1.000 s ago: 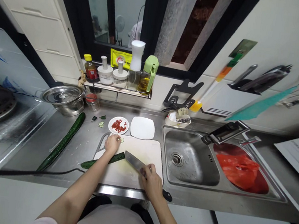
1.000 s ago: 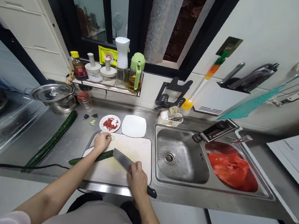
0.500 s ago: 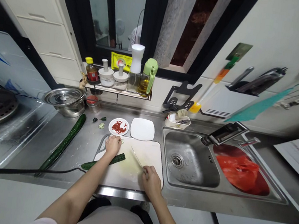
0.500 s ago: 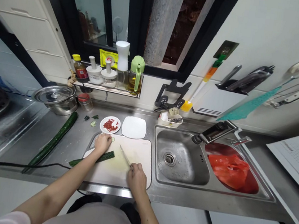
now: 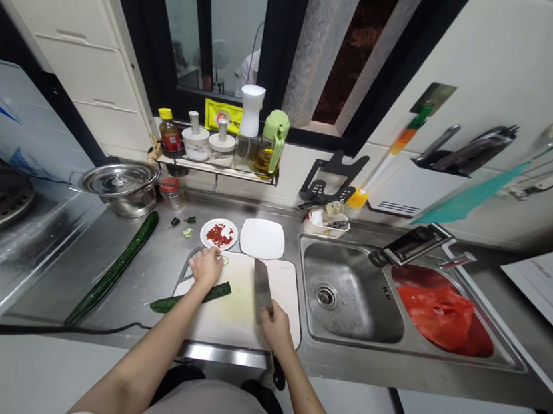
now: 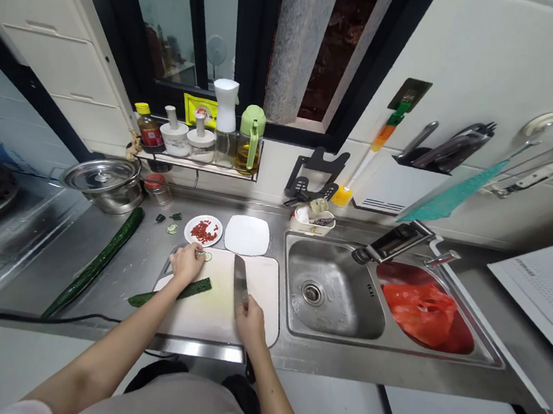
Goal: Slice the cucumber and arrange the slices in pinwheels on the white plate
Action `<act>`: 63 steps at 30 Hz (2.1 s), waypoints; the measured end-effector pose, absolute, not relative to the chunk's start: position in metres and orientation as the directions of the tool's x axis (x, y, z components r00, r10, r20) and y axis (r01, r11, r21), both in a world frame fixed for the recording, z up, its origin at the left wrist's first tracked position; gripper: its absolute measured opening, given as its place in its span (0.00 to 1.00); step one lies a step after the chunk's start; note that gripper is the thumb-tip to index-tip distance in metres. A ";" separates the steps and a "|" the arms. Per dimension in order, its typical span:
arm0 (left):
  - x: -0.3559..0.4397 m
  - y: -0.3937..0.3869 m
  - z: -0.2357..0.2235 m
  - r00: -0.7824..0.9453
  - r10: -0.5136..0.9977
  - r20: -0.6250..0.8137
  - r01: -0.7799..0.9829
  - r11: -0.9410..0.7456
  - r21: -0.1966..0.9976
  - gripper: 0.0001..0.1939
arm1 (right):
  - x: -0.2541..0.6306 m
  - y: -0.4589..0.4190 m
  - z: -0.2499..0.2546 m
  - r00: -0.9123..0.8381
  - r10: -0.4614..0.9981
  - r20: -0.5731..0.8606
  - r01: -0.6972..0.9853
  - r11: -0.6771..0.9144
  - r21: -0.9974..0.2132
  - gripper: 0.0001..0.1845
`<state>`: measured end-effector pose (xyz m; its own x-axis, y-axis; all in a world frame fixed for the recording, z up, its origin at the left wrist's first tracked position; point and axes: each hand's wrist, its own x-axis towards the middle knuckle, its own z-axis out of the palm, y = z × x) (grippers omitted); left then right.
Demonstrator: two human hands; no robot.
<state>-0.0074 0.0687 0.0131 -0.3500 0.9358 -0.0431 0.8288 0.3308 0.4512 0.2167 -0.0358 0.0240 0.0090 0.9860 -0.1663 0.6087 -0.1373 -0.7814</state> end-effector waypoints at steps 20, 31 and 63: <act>-0.028 -0.007 -0.001 0.153 0.985 0.083 0.815 -0.174 0.553 0.14 | 0.180 -0.023 0.060 -0.182 0.932 -0.314 0.838 -0.020 -0.546 0.10; -0.027 -0.007 -0.020 0.212 0.974 0.074 0.794 -0.216 0.568 0.14 | 0.157 -0.030 0.058 -0.188 0.892 -0.412 0.933 0.031 -0.359 0.13; -0.025 -0.009 -0.024 0.260 0.933 0.250 0.788 -0.355 0.503 0.14 | 0.155 -0.042 0.070 -0.203 0.811 -0.549 0.962 0.059 -0.268 0.15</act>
<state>-0.0248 -0.0091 -0.0245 0.2598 0.9327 0.2502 0.7882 -0.3545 0.5030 0.1550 -0.0417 0.0697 -0.2029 0.8111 -0.5485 0.9615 0.0592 -0.2682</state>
